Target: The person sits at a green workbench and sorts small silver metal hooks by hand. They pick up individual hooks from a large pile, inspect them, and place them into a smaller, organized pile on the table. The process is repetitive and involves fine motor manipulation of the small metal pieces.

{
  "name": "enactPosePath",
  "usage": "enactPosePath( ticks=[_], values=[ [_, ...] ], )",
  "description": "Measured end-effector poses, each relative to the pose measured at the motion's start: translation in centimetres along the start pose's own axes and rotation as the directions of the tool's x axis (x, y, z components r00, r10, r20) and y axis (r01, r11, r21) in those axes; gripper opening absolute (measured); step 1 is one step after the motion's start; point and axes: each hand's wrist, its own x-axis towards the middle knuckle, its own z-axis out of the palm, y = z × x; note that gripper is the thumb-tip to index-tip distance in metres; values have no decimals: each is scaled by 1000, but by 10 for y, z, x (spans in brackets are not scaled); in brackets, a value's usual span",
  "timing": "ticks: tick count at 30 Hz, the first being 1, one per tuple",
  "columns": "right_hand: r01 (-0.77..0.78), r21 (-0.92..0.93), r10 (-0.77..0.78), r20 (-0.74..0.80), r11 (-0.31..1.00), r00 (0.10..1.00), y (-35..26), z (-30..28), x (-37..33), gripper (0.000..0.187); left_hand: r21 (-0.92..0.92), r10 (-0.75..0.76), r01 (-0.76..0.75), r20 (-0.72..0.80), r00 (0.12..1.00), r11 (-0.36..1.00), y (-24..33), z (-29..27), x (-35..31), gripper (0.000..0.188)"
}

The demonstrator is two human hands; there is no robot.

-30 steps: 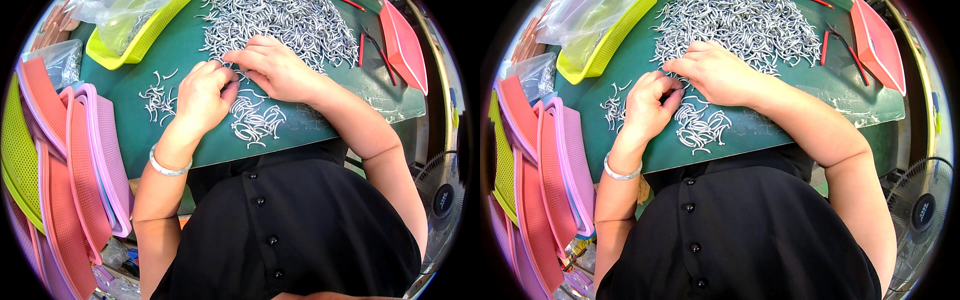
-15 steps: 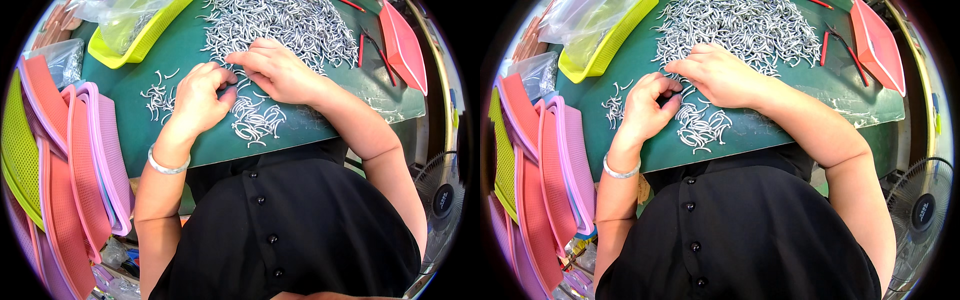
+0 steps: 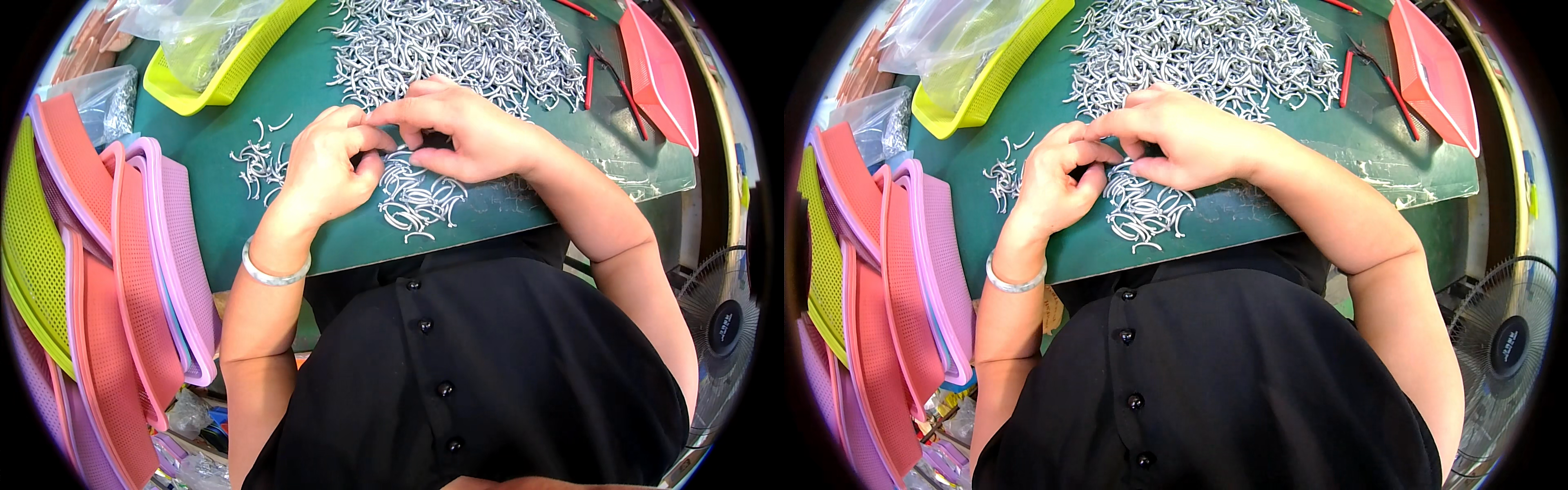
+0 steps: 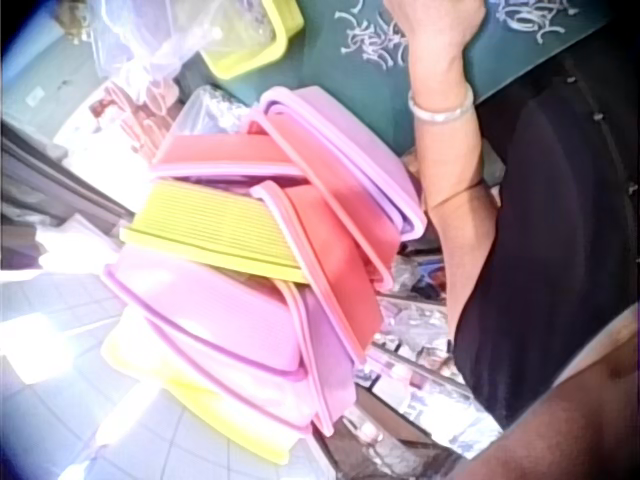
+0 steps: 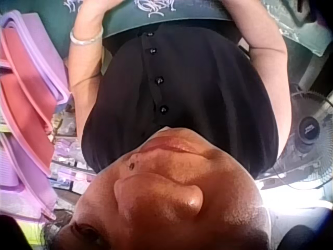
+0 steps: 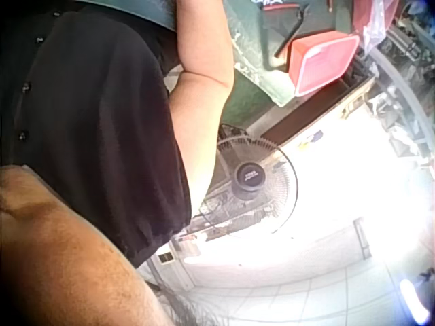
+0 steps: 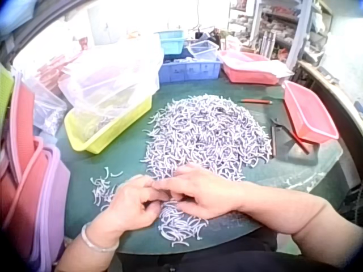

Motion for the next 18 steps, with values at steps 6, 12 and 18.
enactPosePath(
  ticks=[6,12,18],
  values=[
    [-14,-175,-6,-111,985,994,10,9,0,56,24,-35,37,-61,998,999,-2,4,5,18],
    [-8,-235,-18,-108,972,994,6,10,2,57,120,20,-9,-92,996,993,-3,9,6,14],
    [-25,-205,1,-115,978,993,9,10,1,58,106,1,5,-58,998,994,-1,8,8,10]
  ],
)
